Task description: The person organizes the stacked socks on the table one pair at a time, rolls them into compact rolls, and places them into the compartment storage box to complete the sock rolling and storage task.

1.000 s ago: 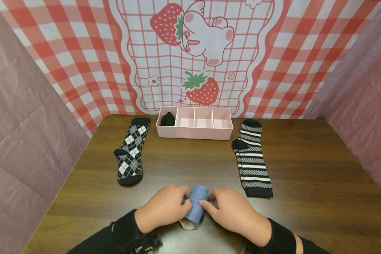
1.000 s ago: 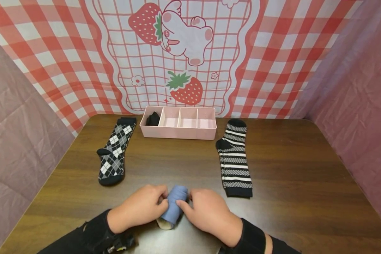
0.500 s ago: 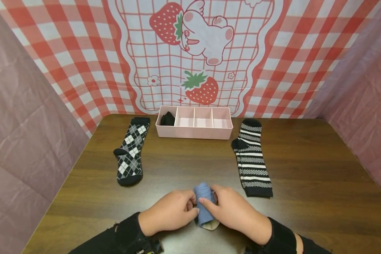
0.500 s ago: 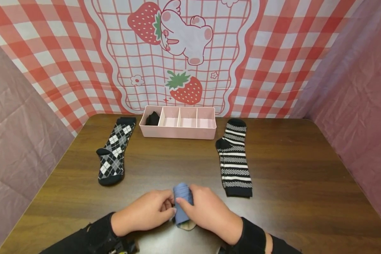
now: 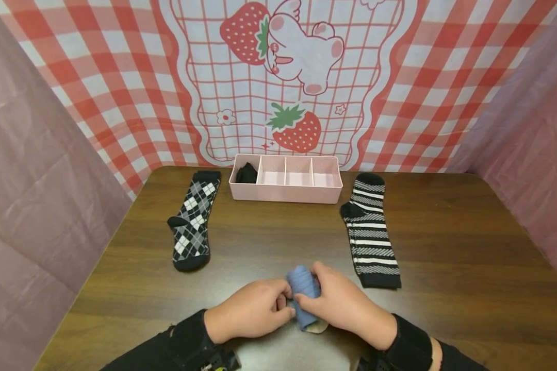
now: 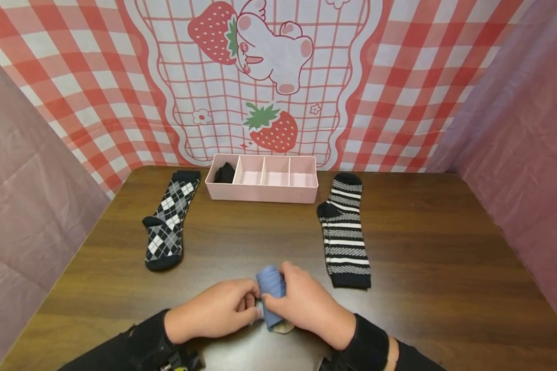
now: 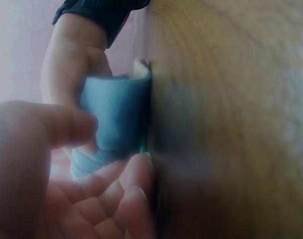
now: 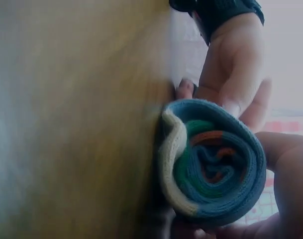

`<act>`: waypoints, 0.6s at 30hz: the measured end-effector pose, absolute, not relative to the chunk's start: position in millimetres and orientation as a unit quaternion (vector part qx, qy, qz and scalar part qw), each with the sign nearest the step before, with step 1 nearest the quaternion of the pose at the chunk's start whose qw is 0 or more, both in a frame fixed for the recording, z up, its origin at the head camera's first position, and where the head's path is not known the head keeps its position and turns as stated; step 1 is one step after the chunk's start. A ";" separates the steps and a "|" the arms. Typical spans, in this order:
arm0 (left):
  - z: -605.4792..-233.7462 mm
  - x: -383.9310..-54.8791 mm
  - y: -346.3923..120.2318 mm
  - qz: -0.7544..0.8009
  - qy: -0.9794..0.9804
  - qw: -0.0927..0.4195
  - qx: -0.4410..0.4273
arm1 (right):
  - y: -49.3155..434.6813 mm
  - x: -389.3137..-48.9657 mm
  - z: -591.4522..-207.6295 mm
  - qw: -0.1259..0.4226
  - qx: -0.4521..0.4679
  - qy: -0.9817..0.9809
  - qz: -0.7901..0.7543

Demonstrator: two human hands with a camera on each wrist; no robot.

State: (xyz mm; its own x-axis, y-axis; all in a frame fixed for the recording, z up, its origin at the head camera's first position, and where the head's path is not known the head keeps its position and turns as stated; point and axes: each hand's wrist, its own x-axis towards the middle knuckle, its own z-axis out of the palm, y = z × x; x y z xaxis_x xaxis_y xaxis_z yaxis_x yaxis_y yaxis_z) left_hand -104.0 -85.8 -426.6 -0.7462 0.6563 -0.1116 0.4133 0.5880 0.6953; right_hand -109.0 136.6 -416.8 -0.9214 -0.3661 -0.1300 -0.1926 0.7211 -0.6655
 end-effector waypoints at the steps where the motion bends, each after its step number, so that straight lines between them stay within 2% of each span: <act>1: -426.3 -104.2 -85.6 0.332 0.872 0.183 0.310 | 137.2 -109.4 -416.6 0.124 -0.150 0.923 -0.332; 12: -426.7 -105.9 -80.8 0.310 0.876 0.176 0.327 | 137.3 -103.4 -406.3 0.059 -0.139 0.949 -0.276; 18: -428.7 -104.9 -82.1 0.305 0.878 0.173 0.327 | 125.5 -92.1 -404.9 0.010 -0.193 0.963 -0.190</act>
